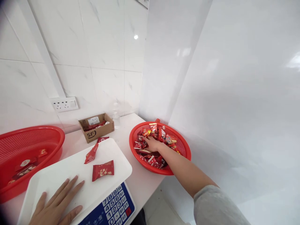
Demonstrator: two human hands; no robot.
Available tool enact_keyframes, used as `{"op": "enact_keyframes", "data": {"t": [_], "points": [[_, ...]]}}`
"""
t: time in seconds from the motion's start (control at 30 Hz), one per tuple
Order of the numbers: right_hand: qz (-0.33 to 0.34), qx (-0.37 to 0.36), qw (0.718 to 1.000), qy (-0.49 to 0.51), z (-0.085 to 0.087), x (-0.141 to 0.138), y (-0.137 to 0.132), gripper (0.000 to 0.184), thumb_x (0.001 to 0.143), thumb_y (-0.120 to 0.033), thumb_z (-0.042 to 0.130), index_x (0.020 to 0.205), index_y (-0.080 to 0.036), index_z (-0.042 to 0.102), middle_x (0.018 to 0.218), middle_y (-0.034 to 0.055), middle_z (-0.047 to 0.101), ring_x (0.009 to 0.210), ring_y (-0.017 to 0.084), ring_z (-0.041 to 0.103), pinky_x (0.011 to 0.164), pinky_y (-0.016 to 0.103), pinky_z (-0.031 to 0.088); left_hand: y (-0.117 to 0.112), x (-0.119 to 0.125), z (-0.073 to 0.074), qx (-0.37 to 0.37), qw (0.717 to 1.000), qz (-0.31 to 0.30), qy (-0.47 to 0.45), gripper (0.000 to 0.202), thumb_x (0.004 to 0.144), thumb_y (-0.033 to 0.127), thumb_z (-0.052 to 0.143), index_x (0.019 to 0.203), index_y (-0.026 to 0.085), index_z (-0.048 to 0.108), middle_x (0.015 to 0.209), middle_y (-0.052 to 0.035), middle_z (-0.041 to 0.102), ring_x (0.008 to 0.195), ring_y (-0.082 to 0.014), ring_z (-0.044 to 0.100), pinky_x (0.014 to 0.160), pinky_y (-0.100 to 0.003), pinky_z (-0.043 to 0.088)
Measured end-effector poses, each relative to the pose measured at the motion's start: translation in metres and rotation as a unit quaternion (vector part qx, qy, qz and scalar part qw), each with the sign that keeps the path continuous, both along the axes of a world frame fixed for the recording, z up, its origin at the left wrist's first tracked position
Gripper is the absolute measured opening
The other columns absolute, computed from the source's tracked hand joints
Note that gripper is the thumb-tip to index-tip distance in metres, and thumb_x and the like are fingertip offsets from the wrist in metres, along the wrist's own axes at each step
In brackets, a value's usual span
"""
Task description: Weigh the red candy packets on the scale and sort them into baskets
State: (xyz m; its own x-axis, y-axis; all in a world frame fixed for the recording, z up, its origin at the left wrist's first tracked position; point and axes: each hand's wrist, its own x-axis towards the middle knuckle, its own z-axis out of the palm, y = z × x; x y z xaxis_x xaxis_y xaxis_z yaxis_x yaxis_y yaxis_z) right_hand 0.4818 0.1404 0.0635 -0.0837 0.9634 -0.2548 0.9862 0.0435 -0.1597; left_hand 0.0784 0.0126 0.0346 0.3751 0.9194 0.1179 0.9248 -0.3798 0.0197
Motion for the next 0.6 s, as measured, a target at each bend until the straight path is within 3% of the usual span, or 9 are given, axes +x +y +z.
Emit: {"op": "enact_keyframes", "data": {"t": [0.13, 0.27, 0.43, 0.6], "points": [[0.002, 0.025, 1.000, -0.014, -0.006, -0.005, -0.001, 0.046, 0.087, -0.036, 0.055, 0.129, -0.021, 0.044, 0.132, 0.0101, 0.046, 0.112, 0.025, 0.050, 0.091, 0.048, 0.042, 0.000, -0.001, -0.001, 0.005, 1.000, -0.002, -0.003, 0.048, 0.089, 0.039, 0.028, 0.135, 0.025, 0.034, 0.144, -0.0025, 0.028, 0.134, -0.0281, 0.027, 0.102, -0.062, 0.020], [0.001, 0.060, 0.998, -0.018, -0.002, -0.005, -0.001, 0.031, 0.088, -0.033, 0.054, 0.115, -0.018, 0.054, 0.118, 0.0075, 0.056, 0.101, 0.021, 0.056, 0.085, 0.043, 0.047, 0.001, -0.003, -0.003, -0.010, 1.000, 0.000, -0.013, 0.049, 0.089, 0.040, 0.030, 0.136, 0.028, 0.032, 0.145, -0.0016, 0.027, 0.135, -0.0279, 0.024, 0.102, -0.062, 0.018], [-0.053, 0.148, 0.988, 0.004, 0.013, 0.001, -0.002, 0.031, 0.089, -0.042, 0.049, 0.107, -0.017, 0.057, 0.104, 0.0060, 0.061, 0.091, 0.018, 0.059, 0.080, 0.038, 0.047, 0.003, -0.005, -0.006, -0.012, 1.000, -0.003, -0.012, 0.050, 0.089, 0.043, 0.030, 0.136, 0.028, 0.032, 0.145, -0.0020, 0.026, 0.135, -0.0279, 0.023, 0.103, -0.061, 0.018], [-0.145, 0.225, 0.963, 0.036, 0.021, 0.009, -0.004, 0.041, 0.087, -0.054, 0.041, 0.097, -0.019, 0.060, 0.085, 0.0075, 0.067, 0.083, 0.024, 0.062, 0.069, 0.031, 0.041, 0.003, -0.006, -0.008, -0.023, 0.999, -0.006, -0.031, 0.051, 0.088, 0.045, 0.033, 0.137, 0.029, 0.032, 0.145, -0.0034, 0.028, 0.135, -0.0295, 0.023, 0.103, -0.063, 0.015]]}}
